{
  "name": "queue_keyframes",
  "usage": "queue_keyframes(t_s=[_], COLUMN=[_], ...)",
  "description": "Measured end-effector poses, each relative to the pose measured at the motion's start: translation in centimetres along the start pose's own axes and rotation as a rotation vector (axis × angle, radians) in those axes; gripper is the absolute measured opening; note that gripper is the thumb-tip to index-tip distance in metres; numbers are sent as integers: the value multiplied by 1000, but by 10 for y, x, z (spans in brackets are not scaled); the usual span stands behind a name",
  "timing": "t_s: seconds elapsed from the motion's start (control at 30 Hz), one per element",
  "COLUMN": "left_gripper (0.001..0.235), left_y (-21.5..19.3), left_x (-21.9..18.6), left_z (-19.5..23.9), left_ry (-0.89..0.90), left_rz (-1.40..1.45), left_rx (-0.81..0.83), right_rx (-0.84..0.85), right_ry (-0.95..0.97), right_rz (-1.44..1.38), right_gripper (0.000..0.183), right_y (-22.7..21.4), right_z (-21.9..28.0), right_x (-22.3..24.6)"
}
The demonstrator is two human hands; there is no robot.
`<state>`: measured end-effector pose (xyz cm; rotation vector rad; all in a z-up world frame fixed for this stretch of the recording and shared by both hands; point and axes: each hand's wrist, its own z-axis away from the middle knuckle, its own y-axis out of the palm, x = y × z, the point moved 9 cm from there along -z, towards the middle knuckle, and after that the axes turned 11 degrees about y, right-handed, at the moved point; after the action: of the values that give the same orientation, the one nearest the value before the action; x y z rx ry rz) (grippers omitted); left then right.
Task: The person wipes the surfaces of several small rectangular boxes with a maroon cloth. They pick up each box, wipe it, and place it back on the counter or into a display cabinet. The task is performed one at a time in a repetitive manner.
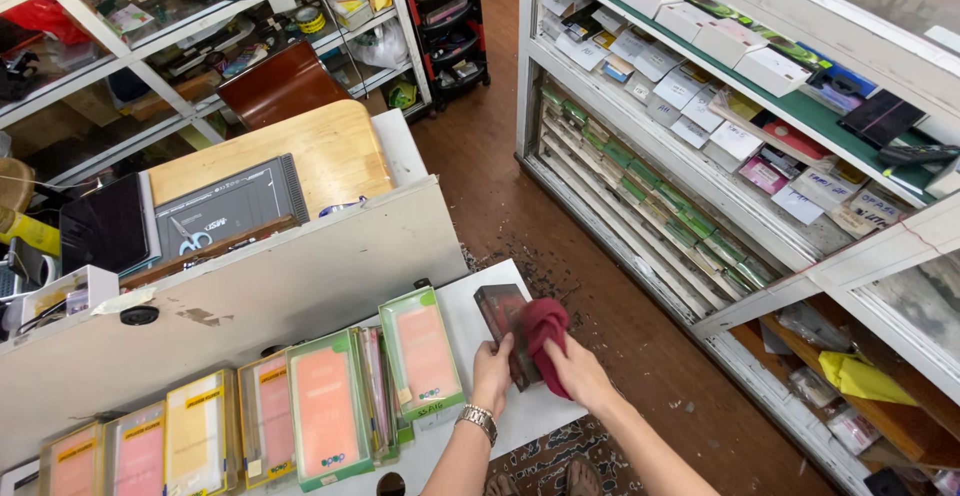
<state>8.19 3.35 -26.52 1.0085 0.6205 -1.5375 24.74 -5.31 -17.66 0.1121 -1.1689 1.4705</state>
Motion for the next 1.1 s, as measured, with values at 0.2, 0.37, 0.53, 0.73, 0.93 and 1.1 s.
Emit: queue_keyframes(t_s=[0.2, 0.37, 0.53, 0.73, 0.93, 1.1], left_gripper=[37, 34, 27, 30, 32, 30], left_y=[40, 57, 76, 90, 92, 106], left_x=[-73, -111, -138, -141, -135, -132], left_z=[30, 65, 76, 77, 72, 84], left_ry=[208, 2, -135, -266, -253, -141], left_rz=[-25, 401, 766, 990, 1001, 1031], left_rx=[82, 183, 243, 240, 196, 218], right_rx=[-238, -192, -15, -9, -132, -544], right_ry=[-271, 57, 139, -20, -376, -842], right_rz=[54, -672, -1252, -1322, -1112, -338], right_gripper=[60, 47, 52, 54, 52, 53], right_y=[-49, -132, -157, -161, -173, -158], right_z=[27, -11, 9, 31, 87, 160], right_x=[47, 16, -12, 0, 40, 136])
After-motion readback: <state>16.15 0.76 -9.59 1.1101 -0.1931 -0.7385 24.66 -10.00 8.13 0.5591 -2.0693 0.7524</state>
